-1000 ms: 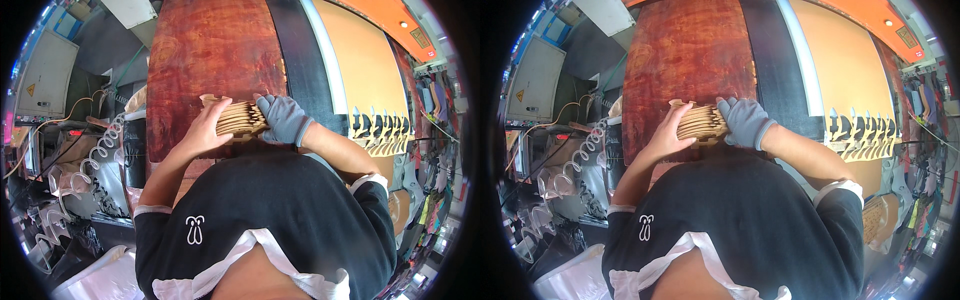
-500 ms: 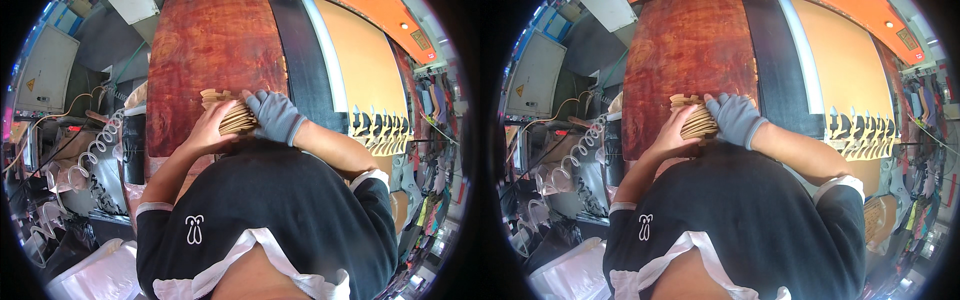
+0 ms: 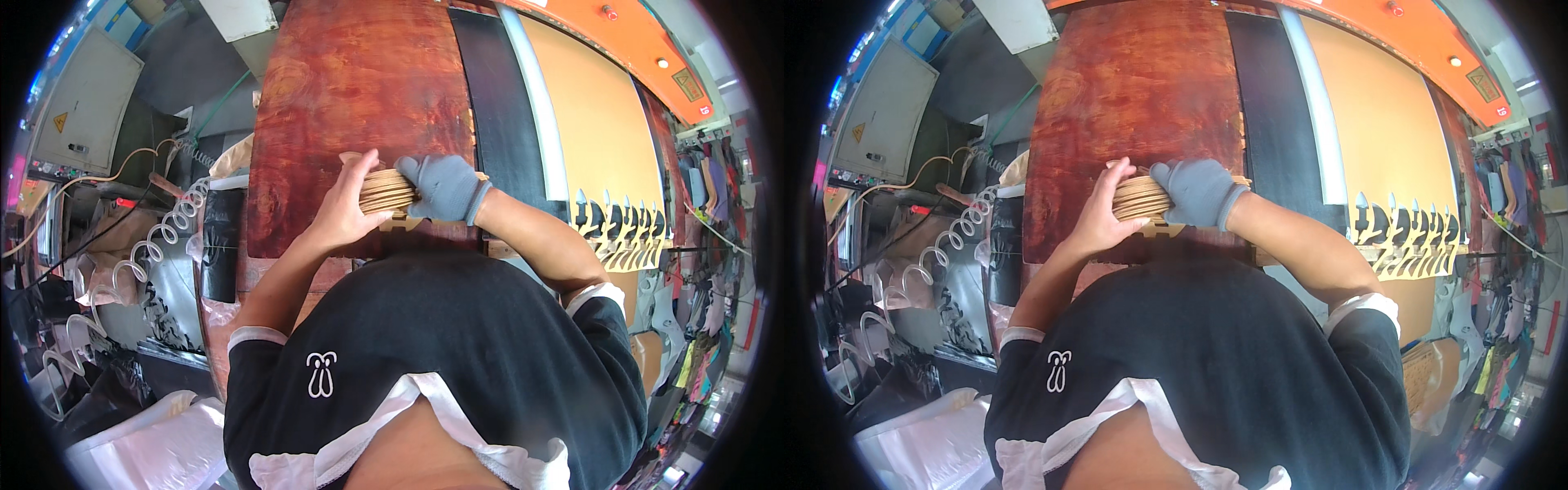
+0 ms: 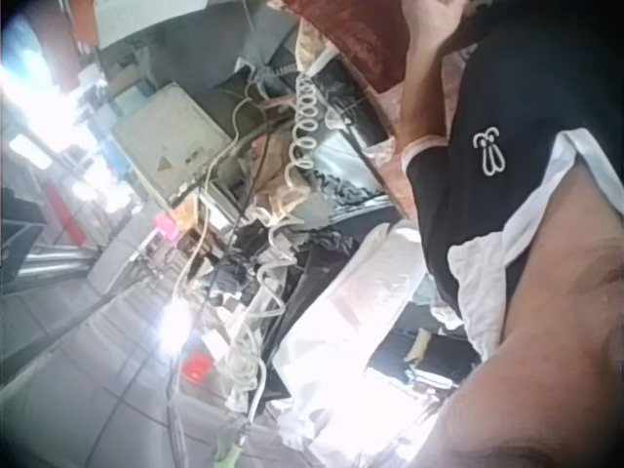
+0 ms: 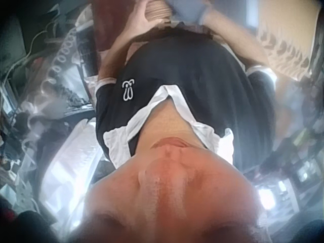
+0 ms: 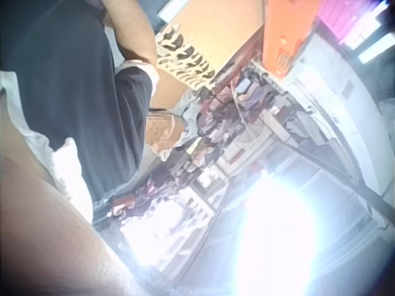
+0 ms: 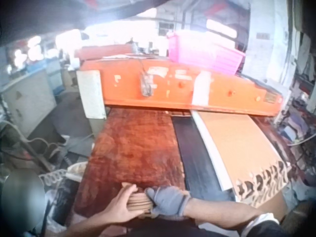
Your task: The person places a cardboard sheet on a cutting machine, closes the lid to cut out multiple identical shapes, then removes the cutouts and stacks them on the table. The person repeats this cycle several times, accumulating a pile of finished cardboard pieces.
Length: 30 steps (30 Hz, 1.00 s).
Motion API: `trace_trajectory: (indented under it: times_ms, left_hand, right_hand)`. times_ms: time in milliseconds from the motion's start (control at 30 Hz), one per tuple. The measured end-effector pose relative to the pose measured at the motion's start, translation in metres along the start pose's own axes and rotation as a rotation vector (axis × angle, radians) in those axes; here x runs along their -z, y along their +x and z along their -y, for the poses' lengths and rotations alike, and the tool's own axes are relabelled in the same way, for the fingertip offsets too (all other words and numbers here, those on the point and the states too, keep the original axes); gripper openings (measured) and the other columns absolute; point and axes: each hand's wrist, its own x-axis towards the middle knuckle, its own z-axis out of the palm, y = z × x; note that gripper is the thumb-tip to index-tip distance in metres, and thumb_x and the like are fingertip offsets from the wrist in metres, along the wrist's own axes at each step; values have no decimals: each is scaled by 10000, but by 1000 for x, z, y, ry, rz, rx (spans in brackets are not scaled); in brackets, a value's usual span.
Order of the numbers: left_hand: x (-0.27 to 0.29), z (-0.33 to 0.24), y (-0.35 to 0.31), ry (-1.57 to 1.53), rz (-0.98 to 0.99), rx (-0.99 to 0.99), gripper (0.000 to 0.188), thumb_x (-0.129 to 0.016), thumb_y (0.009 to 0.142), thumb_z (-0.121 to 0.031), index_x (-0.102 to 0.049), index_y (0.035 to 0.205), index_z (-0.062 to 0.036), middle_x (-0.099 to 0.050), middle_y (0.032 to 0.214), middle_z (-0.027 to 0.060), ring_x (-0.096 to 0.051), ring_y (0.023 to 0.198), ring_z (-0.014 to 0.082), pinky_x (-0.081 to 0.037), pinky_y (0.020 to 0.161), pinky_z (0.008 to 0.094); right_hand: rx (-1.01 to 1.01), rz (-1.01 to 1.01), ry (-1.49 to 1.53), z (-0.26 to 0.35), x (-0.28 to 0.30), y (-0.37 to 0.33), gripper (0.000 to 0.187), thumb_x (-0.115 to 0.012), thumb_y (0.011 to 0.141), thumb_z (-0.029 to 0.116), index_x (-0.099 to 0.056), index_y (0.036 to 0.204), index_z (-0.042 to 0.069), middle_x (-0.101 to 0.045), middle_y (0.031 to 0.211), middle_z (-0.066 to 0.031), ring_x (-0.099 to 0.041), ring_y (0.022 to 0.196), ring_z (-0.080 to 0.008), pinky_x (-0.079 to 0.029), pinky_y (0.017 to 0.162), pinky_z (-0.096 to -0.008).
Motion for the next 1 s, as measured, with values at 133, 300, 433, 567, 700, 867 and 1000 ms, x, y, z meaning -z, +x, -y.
trace_trajectory:
  times_ms: [133, 300, 433, 567, 700, 867, 1000]
  left_hand:
    - [2, 13, -6, -258, -155, 36, 990, -800, 676, -187, -189, 1442, -44, -458, 1320, 238, -505, 1184, 359, -435, 973, 401]
    - [-14, 33, -2, 100, -56, 165, 867, -764, 695, -219, -286, 1384, -1, -560, 1159, 222, -567, 1034, 394, -434, 926, 447]
    - [-23, 37, 0, 77, -123, 149, 824, -757, 705, -231, -320, 1369, -12, -496, 1236, 222, -483, 1142, 386, -382, 985, 445]
    - [-12, 43, -5, 138, -339, 26, 850, -788, 675, -207, -333, 1367, -18, -415, 1326, 214, -410, 1227, 363, -333, 1041, 429]
    - [-9, 44, -16, -675, -570, 356, 369, -599, 907, -229, -482, 1179, -8, -527, 1219, 128, -487, 1154, 211, -389, 969, 333]
    - [-44, 28, -4, -1386, 68, 284, 773, -458, 904, -575, -264, 1422, -35, -375, 1407, 95, -351, 1290, 207, -289, 1063, 384]
    - [-38, 26, 16, -1104, 77, 190, 826, -539, 862, -578, -289, 1413, -16, -387, 1398, 88, -339, 1304, 211, -253, 1091, 363]
  right_hand:
    - [-131, -59, 42, 0, 13, -15, 462, -712, 698, 295, -488, 1027, 62, -601, 869, -158, -620, 821, -321, -496, 666, -431]
    - [-137, -52, -92, 6, -1, -2, 536, -759, 662, 310, -478, 1041, 56, -596, 878, -161, -605, 840, -352, -492, 712, -428]
    - [-181, 34, -120, -2, -9, 9, 585, -760, 662, 348, -481, 1081, 52, -609, 882, -175, -611, 856, -357, -492, 725, -434]
    - [-260, 3, 144, -22, 7, 8, 554, -756, 668, 320, -532, 1082, 29, -659, 926, -175, -640, 899, -328, -501, 744, -397]
    - [-307, -198, 1157, -31, 19, 0, 476, -738, 746, 125, -556, 1172, 17, -650, 1038, -73, -620, 923, -154, -500, 817, -297]
    - [-202, -233, 1676, -28, 15, -1, 382, -704, 799, 66, -577, 1157, 23, -637, 1041, -61, -618, 925, -146, -513, 815, -310]
    - [-378, -184, 1731, -22, -4, 3, 340, -681, 829, 138, -579, 1124, 4, -644, 1022, -88, -636, 919, -182, -530, 812, -332]
